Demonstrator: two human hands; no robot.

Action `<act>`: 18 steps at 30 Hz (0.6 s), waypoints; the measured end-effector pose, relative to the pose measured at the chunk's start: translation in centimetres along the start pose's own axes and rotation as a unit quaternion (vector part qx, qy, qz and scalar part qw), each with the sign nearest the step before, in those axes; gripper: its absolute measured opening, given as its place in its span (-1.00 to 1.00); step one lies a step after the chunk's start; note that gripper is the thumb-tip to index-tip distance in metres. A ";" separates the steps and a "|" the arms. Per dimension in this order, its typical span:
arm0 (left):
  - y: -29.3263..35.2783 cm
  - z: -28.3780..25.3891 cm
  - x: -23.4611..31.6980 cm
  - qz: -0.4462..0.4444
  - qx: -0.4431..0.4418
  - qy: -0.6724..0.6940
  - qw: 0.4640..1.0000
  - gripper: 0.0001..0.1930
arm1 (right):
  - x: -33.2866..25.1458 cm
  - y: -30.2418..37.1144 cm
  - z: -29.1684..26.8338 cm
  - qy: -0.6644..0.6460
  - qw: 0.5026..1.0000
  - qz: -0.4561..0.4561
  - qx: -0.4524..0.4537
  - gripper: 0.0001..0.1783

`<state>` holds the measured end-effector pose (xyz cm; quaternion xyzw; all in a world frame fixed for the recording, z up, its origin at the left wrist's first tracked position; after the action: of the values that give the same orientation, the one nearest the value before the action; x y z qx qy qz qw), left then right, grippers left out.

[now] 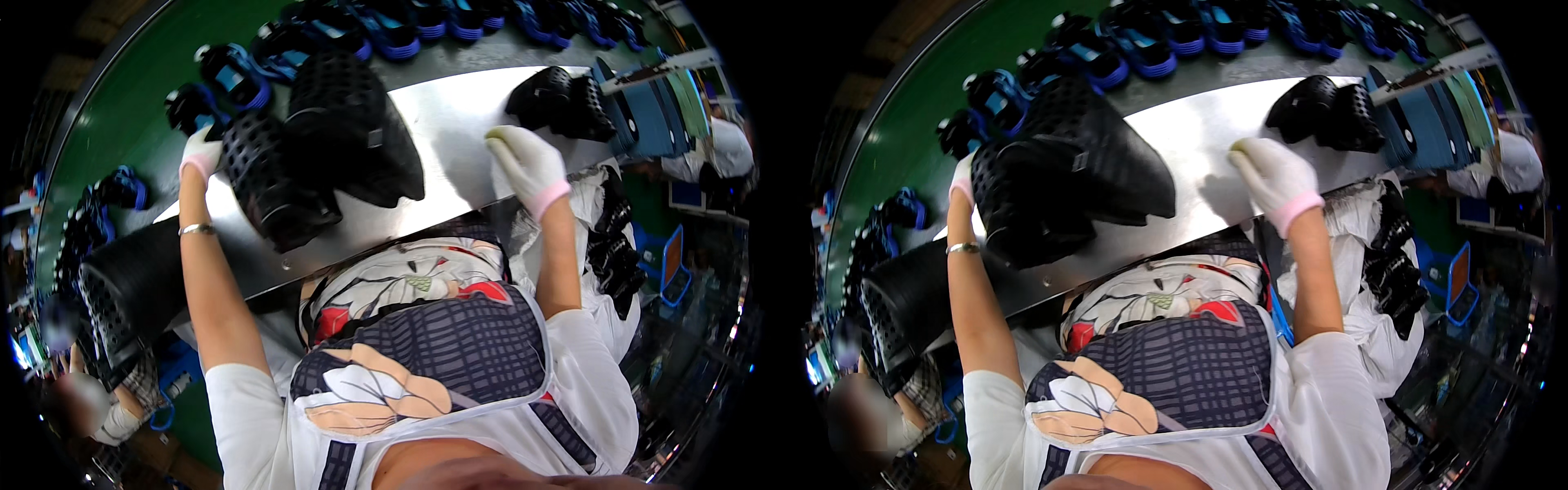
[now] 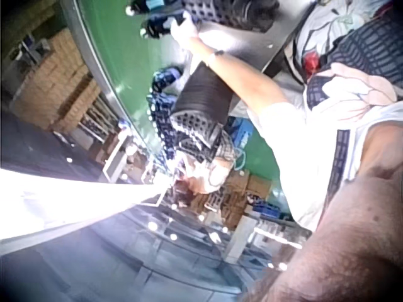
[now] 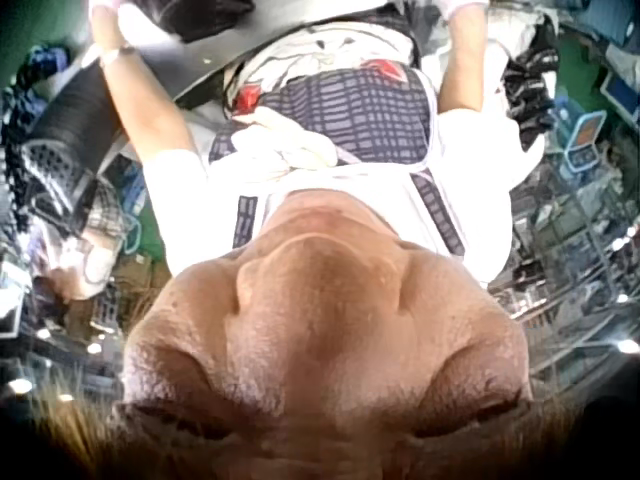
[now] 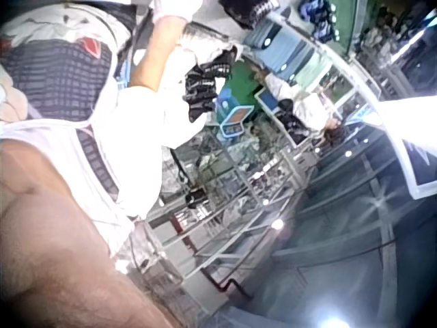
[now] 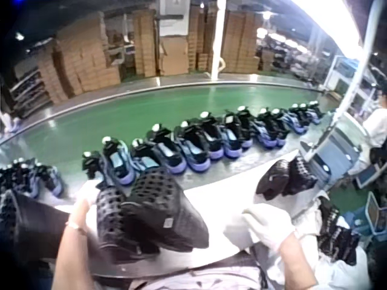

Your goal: The person picks up black shoe lasts one by one and places them into black and blue athletic shoes arranged in a row on an assembly line.

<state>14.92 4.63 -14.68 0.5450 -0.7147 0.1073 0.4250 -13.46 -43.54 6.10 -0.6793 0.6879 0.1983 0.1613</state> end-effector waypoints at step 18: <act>-1.2 -1.5 -8.3 -0.145 0.055 0.154 0.976 -0.42 | 3.3 0.0 5.8 -0.036 0.994 0.033 -0.097 -0.75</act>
<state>17.07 10.77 -20.13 0.6421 -0.5471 0.1664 0.5106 -13.87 -43.56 -0.59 -0.6612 0.6812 0.2936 0.1123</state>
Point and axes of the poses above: each hand's wrist, its own y-axis away from the middle knuckle, its own z-axis out of the palm, x = y × z, the point moved 7 cm from there along -y, towards the middle knuckle, and after that the axes turned 12 degrees about -x, right-handed, at the moved point
